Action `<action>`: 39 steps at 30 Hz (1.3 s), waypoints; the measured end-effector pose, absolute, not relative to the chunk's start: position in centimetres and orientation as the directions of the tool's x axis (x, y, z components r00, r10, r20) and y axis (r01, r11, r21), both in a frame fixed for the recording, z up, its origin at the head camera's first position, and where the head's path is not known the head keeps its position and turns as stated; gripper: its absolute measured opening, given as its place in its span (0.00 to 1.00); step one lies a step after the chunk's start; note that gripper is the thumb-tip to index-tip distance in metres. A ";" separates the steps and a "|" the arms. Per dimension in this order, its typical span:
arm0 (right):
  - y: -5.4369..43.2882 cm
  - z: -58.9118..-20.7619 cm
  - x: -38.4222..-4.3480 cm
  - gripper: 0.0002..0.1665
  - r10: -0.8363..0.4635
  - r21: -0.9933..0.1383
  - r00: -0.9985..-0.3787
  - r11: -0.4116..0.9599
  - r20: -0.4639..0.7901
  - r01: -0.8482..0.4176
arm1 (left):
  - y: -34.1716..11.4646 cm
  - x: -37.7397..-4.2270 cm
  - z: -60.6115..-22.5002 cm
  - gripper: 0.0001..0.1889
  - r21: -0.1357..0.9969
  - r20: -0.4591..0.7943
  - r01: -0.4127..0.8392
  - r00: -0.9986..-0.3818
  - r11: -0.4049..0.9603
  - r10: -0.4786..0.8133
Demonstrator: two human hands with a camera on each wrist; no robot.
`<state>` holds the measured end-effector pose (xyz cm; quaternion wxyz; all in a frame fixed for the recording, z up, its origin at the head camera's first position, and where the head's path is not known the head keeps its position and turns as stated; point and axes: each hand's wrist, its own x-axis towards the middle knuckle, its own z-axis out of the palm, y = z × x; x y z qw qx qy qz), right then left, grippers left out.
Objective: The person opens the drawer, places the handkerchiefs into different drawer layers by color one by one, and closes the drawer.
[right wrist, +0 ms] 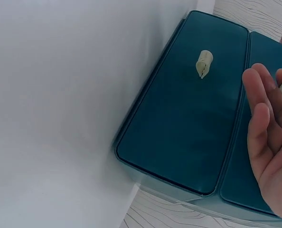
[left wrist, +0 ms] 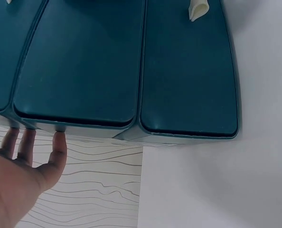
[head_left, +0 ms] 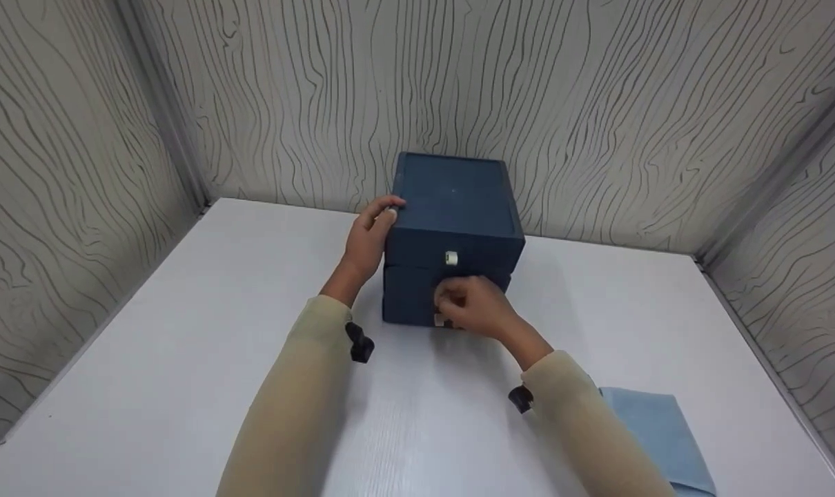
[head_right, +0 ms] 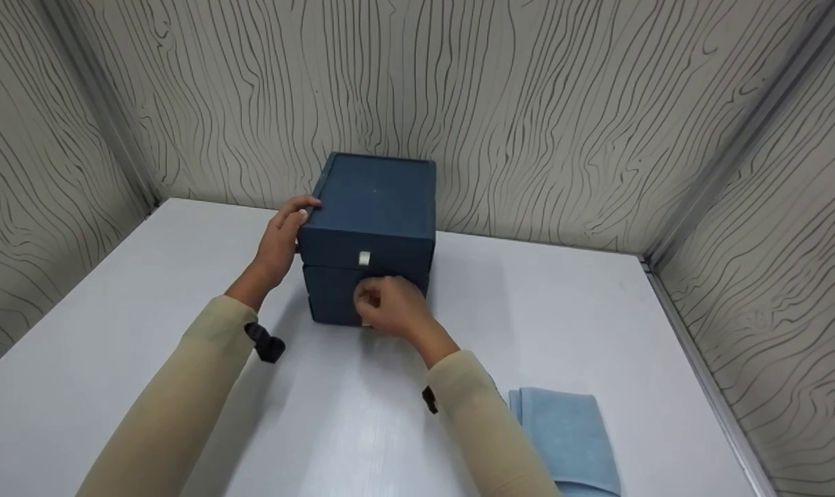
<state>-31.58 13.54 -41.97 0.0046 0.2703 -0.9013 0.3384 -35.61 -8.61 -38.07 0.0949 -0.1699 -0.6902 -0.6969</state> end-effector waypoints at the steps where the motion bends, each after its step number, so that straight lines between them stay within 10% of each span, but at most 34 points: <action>1: 13.6 -42.0 -31.6 0.07 -0.481 -0.605 -0.855 0.628 0.192 -0.490 | -8.5 -35.7 -38.2 0.18 0.929 0.370 0.370 -0.924 -0.028 0.097; 14: 14.1 -42.2 -31.6 0.10 -0.528 -0.701 -0.838 0.545 0.139 -0.460 | -8.2 -35.8 -38.4 0.16 0.916 0.401 0.400 -0.913 -0.023 0.076; 21: 14.4 -42.8 -30.6 0.12 -0.625 -0.534 -0.766 0.602 0.148 -0.594 | -8.1 -35.8 -38.4 0.16 0.915 0.404 0.404 -0.912 -0.014 0.074; 39: 13.3 -45.1 -30.6 0.13 -0.519 -0.485 -0.849 0.721 0.096 -0.495 | -8.2 -35.8 -38.5 0.16 0.921 0.389 0.388 -0.920 -0.023 0.055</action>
